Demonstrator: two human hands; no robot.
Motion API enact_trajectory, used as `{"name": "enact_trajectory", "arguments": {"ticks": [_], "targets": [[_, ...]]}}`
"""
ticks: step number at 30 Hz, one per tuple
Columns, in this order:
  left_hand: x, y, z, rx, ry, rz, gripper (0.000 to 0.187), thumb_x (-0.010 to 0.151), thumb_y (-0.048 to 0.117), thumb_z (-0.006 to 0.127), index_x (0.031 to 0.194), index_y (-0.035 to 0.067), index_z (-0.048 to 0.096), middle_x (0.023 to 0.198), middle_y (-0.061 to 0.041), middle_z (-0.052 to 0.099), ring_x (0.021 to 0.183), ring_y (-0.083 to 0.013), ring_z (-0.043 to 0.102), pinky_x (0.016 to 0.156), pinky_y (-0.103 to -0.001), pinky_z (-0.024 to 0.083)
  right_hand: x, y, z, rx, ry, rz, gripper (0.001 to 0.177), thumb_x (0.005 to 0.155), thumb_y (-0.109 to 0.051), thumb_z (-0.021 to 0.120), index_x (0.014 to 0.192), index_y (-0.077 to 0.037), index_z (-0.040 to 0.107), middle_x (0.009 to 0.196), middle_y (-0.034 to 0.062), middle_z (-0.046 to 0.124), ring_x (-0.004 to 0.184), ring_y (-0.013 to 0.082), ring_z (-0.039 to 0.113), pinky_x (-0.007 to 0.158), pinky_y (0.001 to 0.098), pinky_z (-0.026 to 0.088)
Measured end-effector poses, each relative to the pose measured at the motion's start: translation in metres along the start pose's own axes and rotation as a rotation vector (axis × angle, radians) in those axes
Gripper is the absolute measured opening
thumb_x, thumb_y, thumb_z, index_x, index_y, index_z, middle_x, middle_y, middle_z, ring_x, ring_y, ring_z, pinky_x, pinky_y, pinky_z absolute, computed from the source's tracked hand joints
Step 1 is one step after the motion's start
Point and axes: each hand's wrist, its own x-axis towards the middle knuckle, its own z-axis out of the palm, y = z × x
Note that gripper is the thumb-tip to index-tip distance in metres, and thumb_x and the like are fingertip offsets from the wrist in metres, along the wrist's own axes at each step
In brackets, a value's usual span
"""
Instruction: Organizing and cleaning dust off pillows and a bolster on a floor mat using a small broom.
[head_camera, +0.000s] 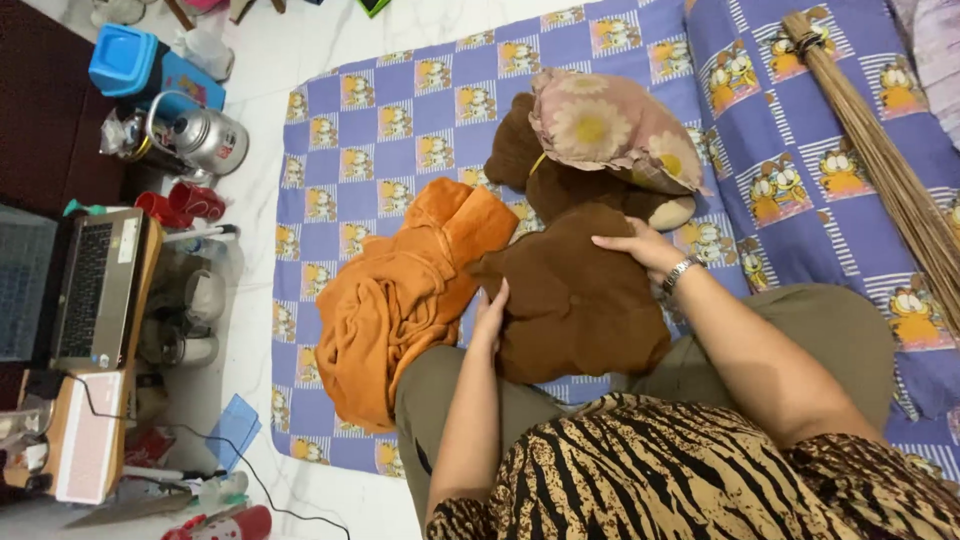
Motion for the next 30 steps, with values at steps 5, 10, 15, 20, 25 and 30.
{"name": "enact_trajectory", "arguments": {"ticks": [5, 10, 15, 20, 25, 30], "targets": [[-0.067, 0.055, -0.027, -0.433, -0.094, 0.342, 0.104, 0.084, 0.066, 0.059, 0.16, 0.005, 0.023, 0.16, -0.015, 0.038, 0.141, -0.0317, 0.042, 0.11, -0.045, 0.038, -0.075, -0.071, 0.01, 0.106, -0.394, -0.416, 0.079, 0.088, -0.014, 0.076, 0.157, -0.005, 0.039, 0.161, 0.0068, 0.043, 0.149, 0.0179, 0.039, 0.119, 0.0368, 0.034], [-0.077, 0.021, 0.0, -0.278, -0.01, 0.659, 0.097, 0.092, 0.054, 0.068, 0.157, 0.002, 0.021, 0.157, -0.013, 0.04, 0.14, -0.0273, 0.043, 0.114, -0.041, 0.039, -0.132, -0.08, 0.077, -0.552, -0.276, -0.804, 0.065, 0.084, -0.033, 0.078, 0.136, -0.012, 0.047, 0.139, 0.0106, 0.057, 0.134, 0.0271, 0.051, 0.114, 0.0483, 0.034], [-0.096, -0.023, 0.061, -0.424, -0.106, 0.458, 0.052, 0.099, 0.037, 0.067, 0.131, -0.003, 0.064, 0.118, -0.013, 0.067, 0.099, -0.0291, 0.059, 0.088, -0.044, 0.047, -0.121, -0.035, 0.098, -1.041, -0.028, -0.822, 0.036, 0.084, -0.048, 0.073, 0.086, -0.013, 0.068, 0.102, 0.0075, 0.071, 0.109, 0.0272, 0.065, 0.099, 0.0548, 0.038], [-0.106, -0.023, 0.068, -0.243, -0.45, 0.716, 0.04, 0.093, 0.023, 0.073, 0.125, 0.002, 0.064, 0.123, -0.005, 0.067, 0.111, -0.0163, 0.064, 0.098, -0.031, 0.051, -0.105, -0.05, 0.074, -0.686, 0.405, -0.414, 0.05, 0.104, -0.051, 0.056, 0.082, -0.01, 0.074, 0.079, 0.019, 0.071, 0.069, 0.0349, 0.069, 0.061, 0.0435, 0.051], [-0.091, 0.031, 0.077, -0.216, 0.342, 0.353, 0.052, 0.086, 0.044, 0.08, 0.098, -0.006, 0.074, 0.09, -0.014, 0.075, 0.078, -0.027, 0.069, 0.073, -0.042, 0.057, -0.116, 0.028, 0.106, -0.698, 0.063, -0.925, 0.042, 0.097, -0.048, 0.057, 0.08, -0.014, 0.076, 0.082, 0.0126, 0.076, 0.069, 0.0297, 0.072, 0.065, 0.0414, 0.056], [-0.102, -0.017, 0.113, 0.143, 0.08, 0.34, 0.056, 0.083, 0.046, 0.078, 0.109, -0.003, 0.075, 0.106, -0.013, 0.076, 0.096, -0.0246, 0.07, 0.086, -0.037, 0.053, -0.033, -0.012, 0.069, -0.905, 0.47, -0.475, 0.055, 0.101, -0.06, 0.056, 0.084, -0.013, 0.078, 0.075, 0.0175, 0.072, 0.072, 0.0364, 0.071, 0.067, 0.0478, 0.054]]}}
